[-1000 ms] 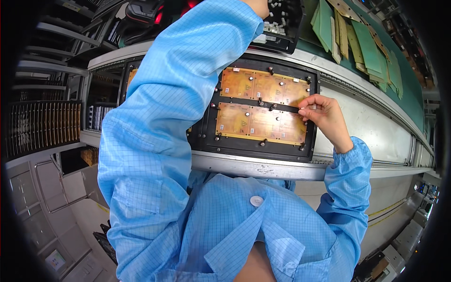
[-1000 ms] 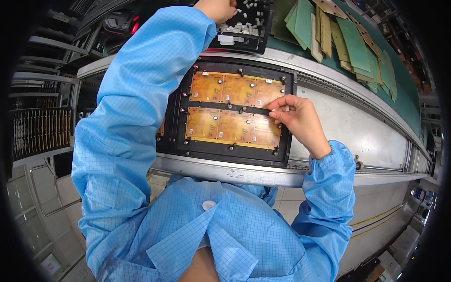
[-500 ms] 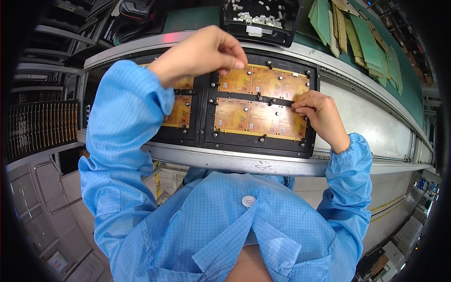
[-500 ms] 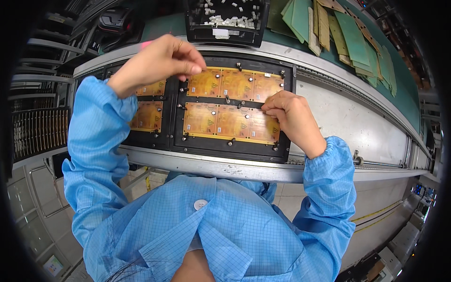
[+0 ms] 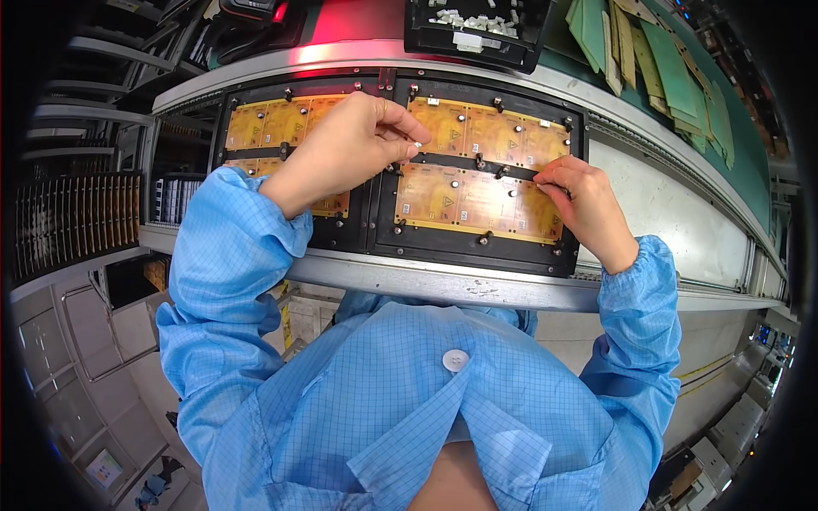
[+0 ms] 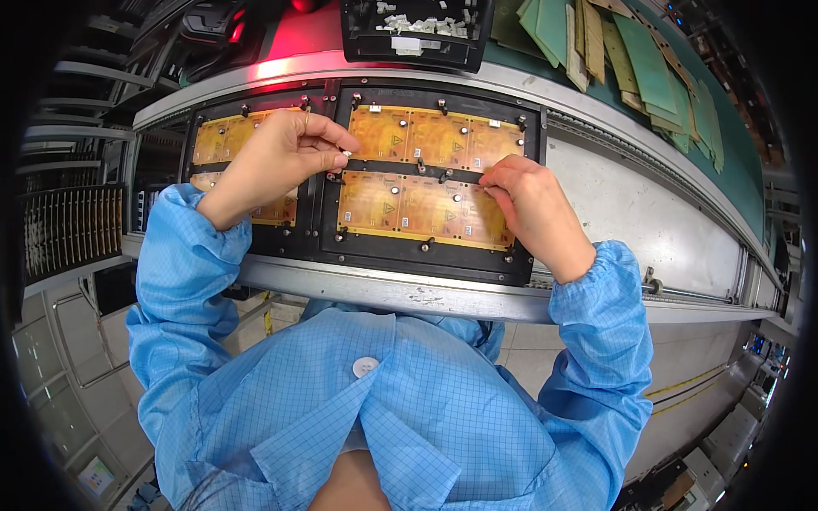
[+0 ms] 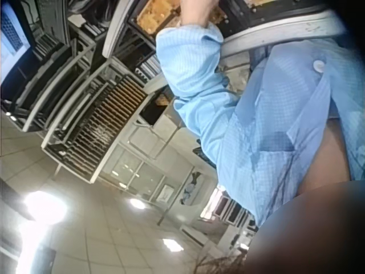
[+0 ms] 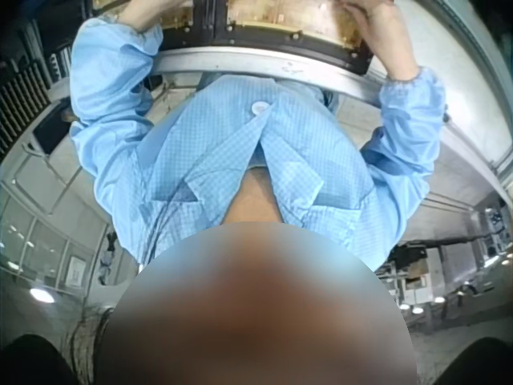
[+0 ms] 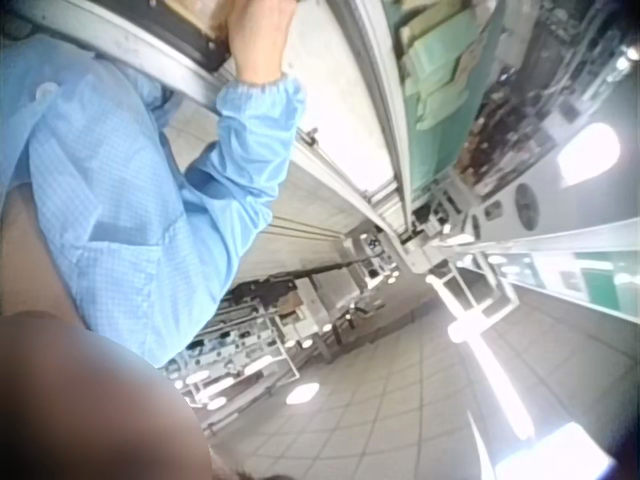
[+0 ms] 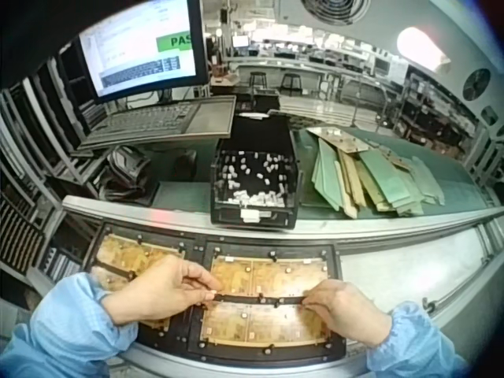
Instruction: Manual assembly and inspection of electronic circuit boards at a workstation.
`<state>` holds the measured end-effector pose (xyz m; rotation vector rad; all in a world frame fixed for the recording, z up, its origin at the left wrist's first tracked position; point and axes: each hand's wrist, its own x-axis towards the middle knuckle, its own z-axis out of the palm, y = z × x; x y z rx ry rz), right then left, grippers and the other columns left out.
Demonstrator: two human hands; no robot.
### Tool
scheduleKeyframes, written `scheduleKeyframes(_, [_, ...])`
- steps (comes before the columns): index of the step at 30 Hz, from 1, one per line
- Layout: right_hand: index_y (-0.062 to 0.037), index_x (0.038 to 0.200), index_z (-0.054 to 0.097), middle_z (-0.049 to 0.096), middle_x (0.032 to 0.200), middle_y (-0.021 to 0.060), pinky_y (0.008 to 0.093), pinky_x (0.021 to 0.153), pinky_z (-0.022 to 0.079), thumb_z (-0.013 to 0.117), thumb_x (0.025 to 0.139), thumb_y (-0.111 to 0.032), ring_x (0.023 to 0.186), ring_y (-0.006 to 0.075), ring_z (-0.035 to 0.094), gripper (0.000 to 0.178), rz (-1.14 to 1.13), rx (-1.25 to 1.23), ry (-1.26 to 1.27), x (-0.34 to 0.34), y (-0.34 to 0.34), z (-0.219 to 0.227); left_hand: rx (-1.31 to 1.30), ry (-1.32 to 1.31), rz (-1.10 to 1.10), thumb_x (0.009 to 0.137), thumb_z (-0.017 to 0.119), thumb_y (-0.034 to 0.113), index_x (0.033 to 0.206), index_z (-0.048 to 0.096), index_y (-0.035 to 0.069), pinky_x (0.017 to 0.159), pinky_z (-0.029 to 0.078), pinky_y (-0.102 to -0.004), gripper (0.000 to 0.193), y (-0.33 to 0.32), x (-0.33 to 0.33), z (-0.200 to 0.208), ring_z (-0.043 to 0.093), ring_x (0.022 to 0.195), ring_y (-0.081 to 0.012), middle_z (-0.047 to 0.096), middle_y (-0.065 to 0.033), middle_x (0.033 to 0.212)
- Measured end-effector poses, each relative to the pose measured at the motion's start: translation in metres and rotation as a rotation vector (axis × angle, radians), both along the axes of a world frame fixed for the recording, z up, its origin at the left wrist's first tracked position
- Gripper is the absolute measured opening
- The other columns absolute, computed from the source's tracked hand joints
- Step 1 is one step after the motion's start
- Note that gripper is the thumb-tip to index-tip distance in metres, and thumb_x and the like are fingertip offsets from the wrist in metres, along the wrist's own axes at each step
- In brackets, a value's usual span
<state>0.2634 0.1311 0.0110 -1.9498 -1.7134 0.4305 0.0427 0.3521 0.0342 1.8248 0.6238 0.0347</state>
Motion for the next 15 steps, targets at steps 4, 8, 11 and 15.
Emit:
scheduleKeyframes(4, [0.0025, 0.089, 0.067, 0.065, 0.087, 0.0158, 0.0362, 0.069, 0.052, 0.066, 0.077, 0.005, 0.078, 0.0324, 0.065, 0.012, 0.023, -0.011, -0.046, -0.005, 0.002, 0.004, 0.074, -0.037, 0.018, 0.085, 0.064, 0.001, 0.096, 0.07, -0.004, 0.075, 0.055, -0.029, 0.013, 0.0, -0.005, -0.017, 0.069, 0.082, -0.0171, 0.071, -0.0116, 0.087])
scheduleKeyframes(8, [0.002, 0.091, 0.066, 0.064, 0.087, 0.016, 0.0351, 0.069, 0.052, 0.066, 0.076, 0.007, 0.078, 0.0319, 0.065, 0.015, -0.015, -0.011, -0.111, -0.008, -0.001, 0.002, 0.51, -0.159, -0.071, 0.081, 0.064, 0.0, 0.094, 0.07, -0.002, 0.074, 0.054, -0.0339, 0.014, -0.008, -0.004, -0.021, 0.068, 0.083, -0.0276, 0.068, -0.016, 0.088])
scheduleKeyframes(11, [0.0018, 0.094, 0.065, 0.064, 0.085, 0.0156, 0.0324, 0.067, 0.052, 0.065, 0.076, 0.009, 0.076, 0.0293, 0.065, 0.019, -0.095, 0.084, 0.021, -0.006, -0.004, 0.0, 0.606, -0.174, -0.094, 0.08, 0.067, 0.0, 0.092, 0.069, -0.001, 0.07, 0.054, -0.033, 0.012, -0.013, -0.001, -0.03, 0.066, 0.081, -0.0274, 0.067, -0.0154, 0.087])
scheduleKeyframes(15, [0.0031, 0.095, 0.065, 0.062, 0.091, 0.0071, 0.0266, 0.065, 0.052, 0.063, 0.082, 0.01, 0.078, 0.0148, 0.064, 0.015, -0.306, 0.1, 0.345, 0.001, -0.006, 0.006, 0.64, -0.23, -0.138, 0.079, 0.068, 0.001, 0.089, 0.069, 0.0, 0.071, 0.053, -0.0355, 0.011, -0.018, -0.002, -0.036, 0.065, 0.081, -0.0285, 0.067, -0.0143, 0.083])
